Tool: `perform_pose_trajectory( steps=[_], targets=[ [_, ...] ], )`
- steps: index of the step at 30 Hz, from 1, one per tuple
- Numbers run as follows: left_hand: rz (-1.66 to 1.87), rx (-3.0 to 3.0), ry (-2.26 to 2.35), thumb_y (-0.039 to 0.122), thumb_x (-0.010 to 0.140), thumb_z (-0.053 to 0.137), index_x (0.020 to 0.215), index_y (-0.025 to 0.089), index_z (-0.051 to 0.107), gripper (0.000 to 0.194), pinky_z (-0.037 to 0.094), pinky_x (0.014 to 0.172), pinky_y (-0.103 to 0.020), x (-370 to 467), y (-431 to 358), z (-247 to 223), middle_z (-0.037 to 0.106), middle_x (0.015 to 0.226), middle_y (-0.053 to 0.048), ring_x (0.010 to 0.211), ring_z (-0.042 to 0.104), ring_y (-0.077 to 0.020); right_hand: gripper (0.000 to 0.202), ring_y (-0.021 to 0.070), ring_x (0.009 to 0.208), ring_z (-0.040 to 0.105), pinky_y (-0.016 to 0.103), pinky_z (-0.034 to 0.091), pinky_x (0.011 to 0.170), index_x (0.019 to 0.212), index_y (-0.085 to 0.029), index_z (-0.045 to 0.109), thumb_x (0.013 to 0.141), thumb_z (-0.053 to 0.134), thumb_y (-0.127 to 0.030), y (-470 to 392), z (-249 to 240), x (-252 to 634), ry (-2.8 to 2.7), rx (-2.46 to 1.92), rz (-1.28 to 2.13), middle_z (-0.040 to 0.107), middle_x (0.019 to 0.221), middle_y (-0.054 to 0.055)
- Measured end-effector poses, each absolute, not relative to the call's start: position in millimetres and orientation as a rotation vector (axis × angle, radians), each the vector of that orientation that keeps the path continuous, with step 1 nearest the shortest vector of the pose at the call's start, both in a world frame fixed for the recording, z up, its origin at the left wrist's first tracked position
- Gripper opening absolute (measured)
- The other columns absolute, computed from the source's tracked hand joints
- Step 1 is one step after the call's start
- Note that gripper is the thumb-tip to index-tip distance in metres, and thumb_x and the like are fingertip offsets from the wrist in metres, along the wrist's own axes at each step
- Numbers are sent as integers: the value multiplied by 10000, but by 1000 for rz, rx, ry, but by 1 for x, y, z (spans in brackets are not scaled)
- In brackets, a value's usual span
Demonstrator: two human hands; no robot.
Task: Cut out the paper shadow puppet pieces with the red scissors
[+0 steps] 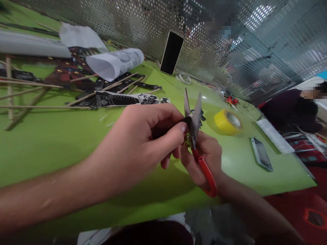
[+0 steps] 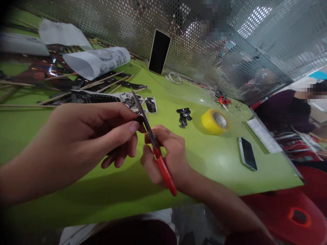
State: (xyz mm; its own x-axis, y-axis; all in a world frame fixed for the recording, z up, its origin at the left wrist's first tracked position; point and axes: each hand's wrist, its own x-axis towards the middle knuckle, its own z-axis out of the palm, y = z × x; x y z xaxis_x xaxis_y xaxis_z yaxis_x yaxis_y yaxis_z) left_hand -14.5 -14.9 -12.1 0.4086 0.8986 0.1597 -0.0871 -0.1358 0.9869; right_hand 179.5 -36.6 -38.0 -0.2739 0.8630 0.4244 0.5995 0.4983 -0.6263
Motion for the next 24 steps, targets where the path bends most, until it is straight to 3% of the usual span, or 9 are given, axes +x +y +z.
perform_pose_trajectory(
  steps=[7, 19, 24],
  targets=[
    [1110, 1682, 875, 188, 950, 612, 772, 226, 719, 211, 402, 383, -202, -18, -13, -12, 671, 578, 72, 427, 507, -57, 184, 101, 528, 474, 234, 379, 477, 822, -230, 628, 957, 614, -105, -37, -40, 187, -1978, -1210, 538, 587, 691, -57],
    [1161, 1747, 921, 144, 904, 636, 776, 249, 792, 228, 366, 405, -208, -20, -12, -11, 662, 564, 104, 434, 421, -51, 134, 109, 547, 465, 252, 367, 484, 816, -231, 621, 877, 607, -112, -34, -38, 187, -2018, -1142, 453, 549, 689, -51],
    [1129, 1697, 882, 104, 878, 630, 702, 265, 762, 273, 480, 509, -172, -24, -7, -11, 645, 542, 93, 542, 615, -75, 146, 95, 559, 456, 246, 378, 499, 806, -225, 593, 862, 581, -91, -31, -38, 184, -2033, -1127, 456, 539, 701, -61]
  ],
)
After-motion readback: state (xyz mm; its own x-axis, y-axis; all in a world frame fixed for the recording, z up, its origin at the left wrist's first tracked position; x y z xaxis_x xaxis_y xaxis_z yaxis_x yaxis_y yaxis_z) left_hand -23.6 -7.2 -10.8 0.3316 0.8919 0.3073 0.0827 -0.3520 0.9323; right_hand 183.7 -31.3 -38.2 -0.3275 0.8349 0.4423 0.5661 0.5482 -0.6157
